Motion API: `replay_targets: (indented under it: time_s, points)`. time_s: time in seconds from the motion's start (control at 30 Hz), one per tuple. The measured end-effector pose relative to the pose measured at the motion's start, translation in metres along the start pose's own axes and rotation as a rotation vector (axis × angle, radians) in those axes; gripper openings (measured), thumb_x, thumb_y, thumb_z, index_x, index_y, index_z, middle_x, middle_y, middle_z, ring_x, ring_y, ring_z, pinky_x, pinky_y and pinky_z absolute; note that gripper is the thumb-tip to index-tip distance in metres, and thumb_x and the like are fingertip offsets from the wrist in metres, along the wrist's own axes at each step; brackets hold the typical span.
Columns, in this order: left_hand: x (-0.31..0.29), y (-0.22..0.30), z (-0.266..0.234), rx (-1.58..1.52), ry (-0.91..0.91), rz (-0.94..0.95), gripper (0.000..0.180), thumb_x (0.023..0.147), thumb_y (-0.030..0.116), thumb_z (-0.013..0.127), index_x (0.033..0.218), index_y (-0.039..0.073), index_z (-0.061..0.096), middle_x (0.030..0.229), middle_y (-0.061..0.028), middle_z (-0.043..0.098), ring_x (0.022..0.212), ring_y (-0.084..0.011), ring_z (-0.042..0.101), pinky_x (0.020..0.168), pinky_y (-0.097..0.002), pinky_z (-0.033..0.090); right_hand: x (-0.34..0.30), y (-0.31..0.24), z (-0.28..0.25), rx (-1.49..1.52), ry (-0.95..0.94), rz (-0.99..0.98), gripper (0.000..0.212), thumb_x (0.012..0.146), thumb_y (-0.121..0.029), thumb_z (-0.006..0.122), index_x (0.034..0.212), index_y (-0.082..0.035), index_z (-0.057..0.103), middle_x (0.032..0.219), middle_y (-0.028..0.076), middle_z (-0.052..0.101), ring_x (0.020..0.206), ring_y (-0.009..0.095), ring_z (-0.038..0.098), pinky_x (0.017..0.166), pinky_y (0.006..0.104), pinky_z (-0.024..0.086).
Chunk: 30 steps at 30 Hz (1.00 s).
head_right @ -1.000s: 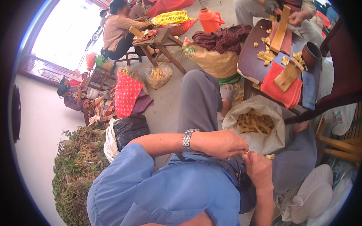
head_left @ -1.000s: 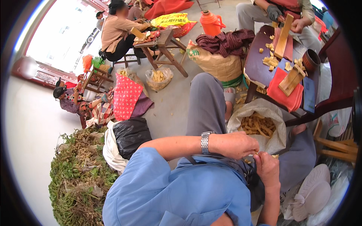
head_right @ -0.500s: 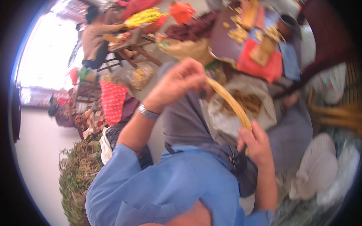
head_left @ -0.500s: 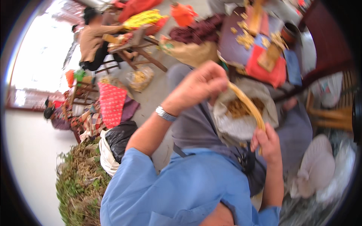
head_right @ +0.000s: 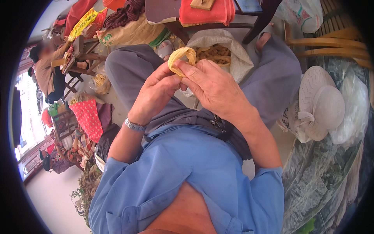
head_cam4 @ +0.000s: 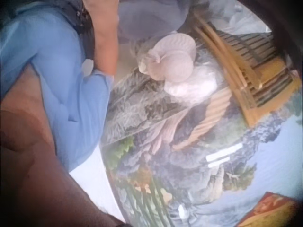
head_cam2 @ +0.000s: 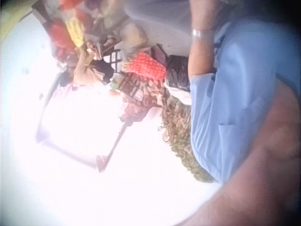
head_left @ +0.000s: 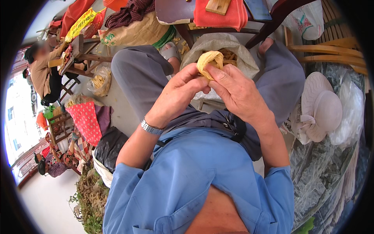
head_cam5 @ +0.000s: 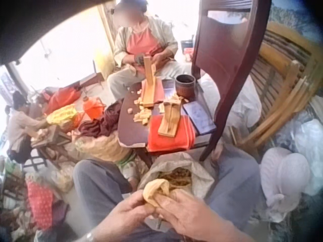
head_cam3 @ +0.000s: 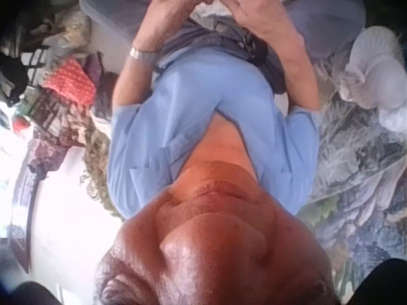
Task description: The person is by hand knotting and wrapping long strips of a yellow root vegetable, taking them from a bag in their lap and placing the finished pieces on a wooden block.
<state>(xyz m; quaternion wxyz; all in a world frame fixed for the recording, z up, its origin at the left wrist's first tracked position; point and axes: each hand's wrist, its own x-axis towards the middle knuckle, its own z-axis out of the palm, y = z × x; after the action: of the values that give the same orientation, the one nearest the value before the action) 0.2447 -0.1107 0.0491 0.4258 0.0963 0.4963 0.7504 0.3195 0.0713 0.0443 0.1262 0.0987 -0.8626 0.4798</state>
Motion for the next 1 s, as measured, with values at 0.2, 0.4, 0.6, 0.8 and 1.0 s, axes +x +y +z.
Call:
replay_targets:
  time_s: [0.2,0.4,0.6,0.8,1.0]
  points:
    - [-0.001,-0.011,0.005,0.012,0.075,-0.055,0.034,0.104,0.03,0.057,0.123,0.003,0.055,0.101,-0.0013,0.059,0.089,-0.0086,0.053,0.081,-0.0242,0.046,-0.01,0.024,0.016,-0.328,0.065,-0.217,0.049,0.084,-0.008,0.071,0.132,-0.01,0.061,0.079,0.006,0.053,0.075,0.026,0.058,0.066,0.0392,0.05]
    - [0.004,-0.014,0.001,0.214,0.107,-0.056,0.036,0.107,0.031,0.05,0.13,0.004,0.054,0.098,-0.0012,0.062,0.079,-0.0097,0.058,0.072,-0.0252,0.048,-0.014,0.01,0.022,0.039,0.248,0.095,0.05,0.086,-0.015,0.076,0.131,-0.004,0.057,0.079,0.006,0.062,0.069,0.022,0.064,0.065,0.0337,0.052]
    - [-0.012,-0.007,-0.006,0.259,0.004,-0.154,0.037,0.106,0.03,0.051,0.132,0.004,0.049,0.102,-0.0067,0.066,0.076,-0.0082,0.064,0.056,-0.0196,0.049,-0.017,0.013,0.024,0.801,-0.103,0.695,0.037,0.1,-0.022,0.063,0.129,-0.002,0.055,0.091,0.0,0.064,0.072,0.007,0.061,0.057,0.0202,0.046]
    - [-0.004,-0.02,-0.017,-0.271,-0.213,-0.162,0.03,0.105,0.02,0.051,0.131,0.006,0.045,0.098,-0.0105,0.067,0.077,-0.0119,0.066,0.062,-0.0237,0.053,-0.03,0.022,0.037,0.999,0.104,0.592,0.026,0.101,-0.017,0.057,0.123,-0.002,0.053,0.093,0.005,0.066,0.065,0.009,0.061,0.052,0.0207,0.046]
    - [-0.015,-0.003,-0.008,-0.272,-0.101,-0.166,0.026,0.1,0.008,0.06,0.122,0.005,0.047,0.092,-0.0087,0.066,0.071,-0.0121,0.064,0.065,-0.0251,0.053,-0.036,0.023,0.033,0.939,0.04,0.55,0.029,0.099,-0.011,0.059,0.126,-0.002,0.05,0.101,0.006,0.063,0.079,0.011,0.062,0.067,0.0232,0.052]
